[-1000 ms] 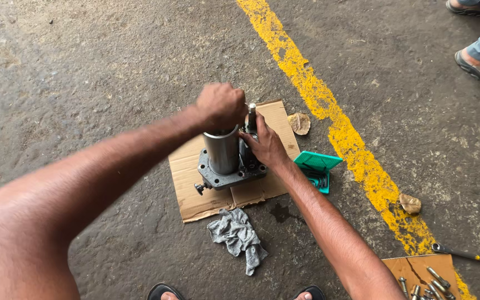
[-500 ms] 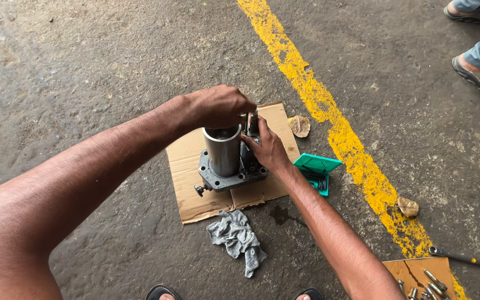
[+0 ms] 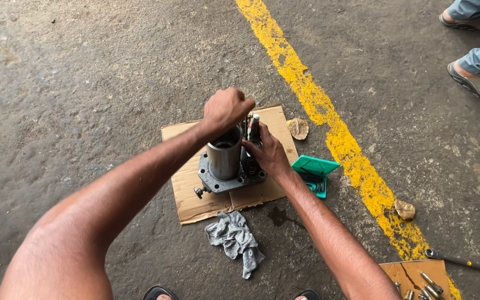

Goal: The person is working on a cylindrical engine part placed on a cardboard sheet. They use a small tool to adjust or tighten components inside the engine part, occasionally picking up and placing down small metal pieces.

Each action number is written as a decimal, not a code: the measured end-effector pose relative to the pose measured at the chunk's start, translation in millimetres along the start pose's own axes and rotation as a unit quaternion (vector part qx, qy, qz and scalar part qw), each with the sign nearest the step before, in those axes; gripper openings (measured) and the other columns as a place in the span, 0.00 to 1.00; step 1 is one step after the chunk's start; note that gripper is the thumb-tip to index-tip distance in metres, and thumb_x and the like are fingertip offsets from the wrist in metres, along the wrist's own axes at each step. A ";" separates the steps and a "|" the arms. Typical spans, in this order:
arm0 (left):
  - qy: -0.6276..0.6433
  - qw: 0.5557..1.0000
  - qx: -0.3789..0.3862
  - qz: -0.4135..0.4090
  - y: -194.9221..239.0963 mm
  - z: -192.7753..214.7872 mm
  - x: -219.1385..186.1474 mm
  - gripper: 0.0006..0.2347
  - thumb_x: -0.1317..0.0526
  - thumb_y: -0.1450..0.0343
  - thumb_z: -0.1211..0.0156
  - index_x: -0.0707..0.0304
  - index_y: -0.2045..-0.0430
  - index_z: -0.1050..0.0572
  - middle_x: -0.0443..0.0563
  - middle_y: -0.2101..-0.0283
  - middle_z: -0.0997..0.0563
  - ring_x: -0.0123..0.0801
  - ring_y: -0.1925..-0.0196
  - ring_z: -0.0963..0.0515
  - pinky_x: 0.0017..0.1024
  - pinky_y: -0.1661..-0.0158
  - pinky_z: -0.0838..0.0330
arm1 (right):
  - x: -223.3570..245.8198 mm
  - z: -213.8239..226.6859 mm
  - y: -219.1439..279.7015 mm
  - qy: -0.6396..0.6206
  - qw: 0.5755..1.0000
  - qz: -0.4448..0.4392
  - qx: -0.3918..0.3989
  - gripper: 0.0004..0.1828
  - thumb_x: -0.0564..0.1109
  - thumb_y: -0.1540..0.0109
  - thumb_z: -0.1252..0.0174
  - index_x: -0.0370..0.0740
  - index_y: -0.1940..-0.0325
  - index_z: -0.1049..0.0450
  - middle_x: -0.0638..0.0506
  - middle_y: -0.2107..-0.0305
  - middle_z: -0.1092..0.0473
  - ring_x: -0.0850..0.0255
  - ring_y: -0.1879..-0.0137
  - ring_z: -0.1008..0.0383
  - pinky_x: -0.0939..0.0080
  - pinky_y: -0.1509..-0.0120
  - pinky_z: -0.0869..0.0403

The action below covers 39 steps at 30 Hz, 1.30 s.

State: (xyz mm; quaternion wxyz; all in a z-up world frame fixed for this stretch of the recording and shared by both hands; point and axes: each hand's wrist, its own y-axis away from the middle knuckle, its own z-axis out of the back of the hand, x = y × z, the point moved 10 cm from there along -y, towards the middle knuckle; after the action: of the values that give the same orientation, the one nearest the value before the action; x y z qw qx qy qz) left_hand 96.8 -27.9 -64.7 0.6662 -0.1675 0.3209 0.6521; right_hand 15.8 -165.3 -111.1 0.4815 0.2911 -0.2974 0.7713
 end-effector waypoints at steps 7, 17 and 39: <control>-0.009 0.980 -0.175 -0.097 60.9 14.4 -11.2 0.15 0.51 0.26 0.45 0.65 0.71 0.22 0.59 0.76 0.18 0.49 0.73 0.18 0.48 0.68 0.25 | 6.4 5.3 9.2 -0.007 1.000 0.015 0.000 0.31 0.51 0.35 0.37 0.39 0.34 0.43 0.35 0.57 0.24 0.35 0.48 0.22 0.40 0.50 0.25; -0.086 0.933 -0.252 -0.243 93.1 15.7 -42.0 0.13 0.57 0.30 0.42 0.63 0.55 0.27 0.58 0.61 0.21 0.47 0.57 0.23 0.47 0.55 0.34 | -2.1 1.9 0.9 0.000 0.999 -0.028 0.025 0.30 0.54 0.33 0.40 0.39 0.34 0.42 0.33 0.52 0.25 0.34 0.44 0.24 0.39 0.45 0.25; -0.016 0.967 -0.073 -0.245 15.0 -12.8 -11.2 0.14 0.61 0.25 0.49 0.60 0.48 0.20 0.56 0.53 0.19 0.46 0.48 0.19 0.41 0.46 0.26 | 18.8 10.3 -8.7 0.156 0.978 0.039 -0.137 0.17 0.50 0.37 0.32 0.34 0.60 0.28 0.42 0.65 0.29 0.45 0.57 0.25 0.45 0.54 0.26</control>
State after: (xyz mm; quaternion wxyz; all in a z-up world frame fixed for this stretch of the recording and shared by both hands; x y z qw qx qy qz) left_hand 80.2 -43.2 -64.0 0.7966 -0.2787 0.2110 0.4933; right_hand 18.6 -159.0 -89.1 0.5264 0.0870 -0.3326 0.7776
